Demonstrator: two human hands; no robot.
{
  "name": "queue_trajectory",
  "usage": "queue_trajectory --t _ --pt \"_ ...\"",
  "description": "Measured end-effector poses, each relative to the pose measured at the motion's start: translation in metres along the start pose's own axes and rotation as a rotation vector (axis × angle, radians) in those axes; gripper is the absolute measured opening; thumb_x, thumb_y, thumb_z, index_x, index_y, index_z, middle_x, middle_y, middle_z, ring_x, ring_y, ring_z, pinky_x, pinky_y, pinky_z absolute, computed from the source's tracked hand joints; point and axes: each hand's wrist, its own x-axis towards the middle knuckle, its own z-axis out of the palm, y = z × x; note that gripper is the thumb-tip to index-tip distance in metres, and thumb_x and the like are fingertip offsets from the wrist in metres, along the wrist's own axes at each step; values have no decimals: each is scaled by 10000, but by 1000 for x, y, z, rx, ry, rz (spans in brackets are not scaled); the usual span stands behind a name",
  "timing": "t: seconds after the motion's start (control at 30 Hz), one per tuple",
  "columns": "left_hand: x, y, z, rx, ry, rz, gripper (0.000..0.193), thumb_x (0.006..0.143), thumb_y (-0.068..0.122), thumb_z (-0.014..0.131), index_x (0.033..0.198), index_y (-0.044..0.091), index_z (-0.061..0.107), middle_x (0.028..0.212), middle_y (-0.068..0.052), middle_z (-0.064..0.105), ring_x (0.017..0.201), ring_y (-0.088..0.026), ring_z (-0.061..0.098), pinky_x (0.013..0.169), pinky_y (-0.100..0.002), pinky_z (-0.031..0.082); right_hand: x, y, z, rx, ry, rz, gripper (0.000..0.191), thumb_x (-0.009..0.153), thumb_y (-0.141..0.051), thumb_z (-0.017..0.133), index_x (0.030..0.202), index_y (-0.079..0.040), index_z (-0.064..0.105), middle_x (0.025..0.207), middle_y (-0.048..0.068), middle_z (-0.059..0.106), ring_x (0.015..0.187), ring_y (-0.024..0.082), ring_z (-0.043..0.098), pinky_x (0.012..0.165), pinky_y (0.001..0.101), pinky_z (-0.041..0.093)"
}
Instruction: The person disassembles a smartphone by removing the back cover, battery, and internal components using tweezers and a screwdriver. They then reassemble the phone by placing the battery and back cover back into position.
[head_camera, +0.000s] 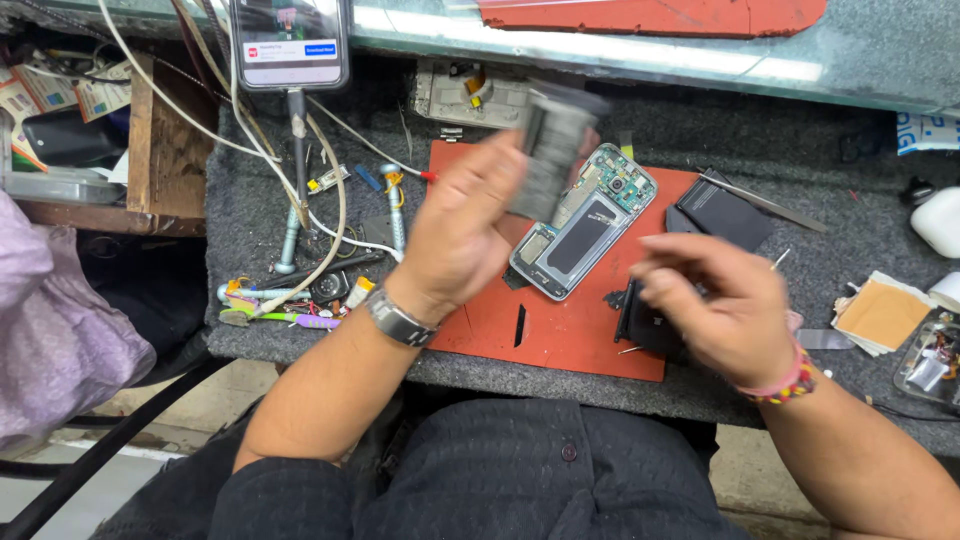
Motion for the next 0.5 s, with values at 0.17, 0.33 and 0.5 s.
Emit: queue_trajectory --t 0.17,0.33,0.5 --pt "-2 -45 23 205 -233 -270 449 1169 206 490 1575 15 468 1446 -85 614 1313 -124 582 1167 -325 476 4 10 11 -68 -219 239 158 951 -125 721 1042 -4 766 774 75 748 658 105 690 596 249 570" --pt "-7 -40 29 357 -229 -179 489 1123 166 527 1584 41 425 1544 -55 534 1305 -104 545 1149 -314 465 3 3 -7 -8 51 198 195 1031 -183 664 1016 3 722 846 120 737 675 162 683 613 279 564" --pt "-2 -31 22 424 -7 5 357 1128 96 567 1477 19 550 1454 -92 616 1371 -141 581 1203 -338 474 21 5 -25 385 461 -276 236 1081 -195 612 1277 -72 563 1162 179 710 818 235 751 642 306 625"
